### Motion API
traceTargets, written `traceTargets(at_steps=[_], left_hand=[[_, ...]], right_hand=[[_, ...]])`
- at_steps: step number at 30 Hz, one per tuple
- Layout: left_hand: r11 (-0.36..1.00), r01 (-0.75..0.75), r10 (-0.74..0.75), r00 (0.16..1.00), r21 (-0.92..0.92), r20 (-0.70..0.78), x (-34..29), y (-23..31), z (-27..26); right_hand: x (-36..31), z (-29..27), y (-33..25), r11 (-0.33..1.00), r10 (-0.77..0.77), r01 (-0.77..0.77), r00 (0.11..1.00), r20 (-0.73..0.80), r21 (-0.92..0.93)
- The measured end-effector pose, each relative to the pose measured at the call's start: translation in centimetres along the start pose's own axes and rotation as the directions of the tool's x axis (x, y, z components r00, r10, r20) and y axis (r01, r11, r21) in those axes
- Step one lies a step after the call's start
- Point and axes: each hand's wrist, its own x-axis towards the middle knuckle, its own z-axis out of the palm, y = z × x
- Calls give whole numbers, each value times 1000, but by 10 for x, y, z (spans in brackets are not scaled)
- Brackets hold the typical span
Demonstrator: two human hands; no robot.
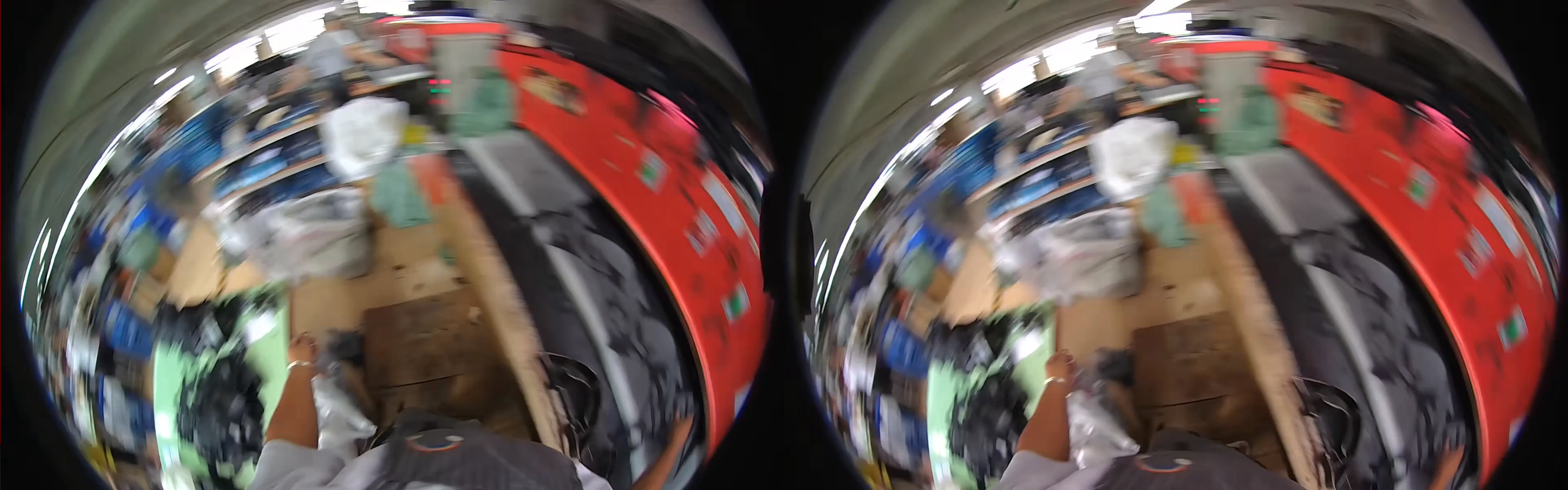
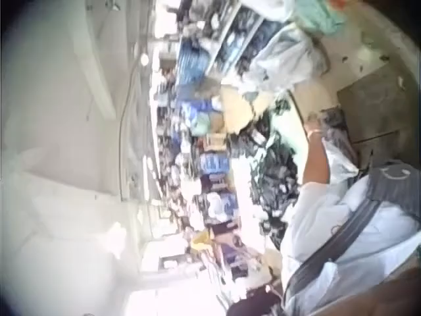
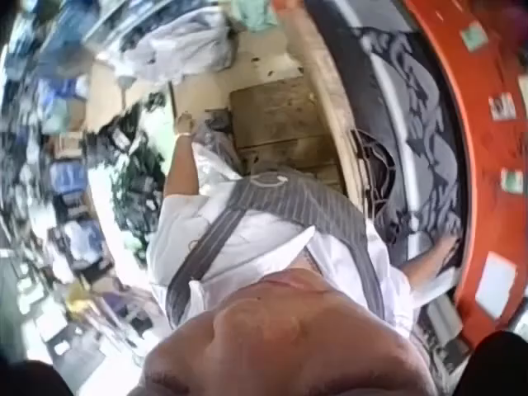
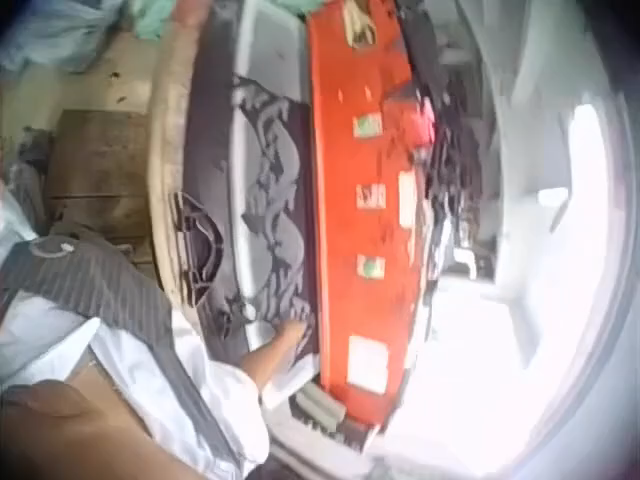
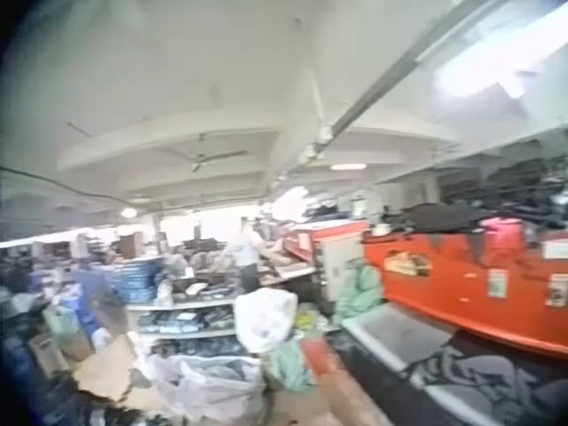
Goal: Using a hydraulic press with metal die cutters to cut shapes from leather sheets.
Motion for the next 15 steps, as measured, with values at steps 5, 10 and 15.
traceTargets(at_steps=[5, 10, 15], left_hand=[[984, -178, 164, 947, 26, 278, 74, 227, 213], [882, -468, 386, 642, -60, 662, 83, 354, 473], [576, -805, 601, 299, -141, 741, 89, 391, 728]], right_hand=[[-127, -84, -52, 622, 773, -741, 632, 48, -255], [-178, -110, 27, 543, 773, -704, 632, -56, -457], [-155, -75, 1, 658, 682, -622, 731, -14, -424]])
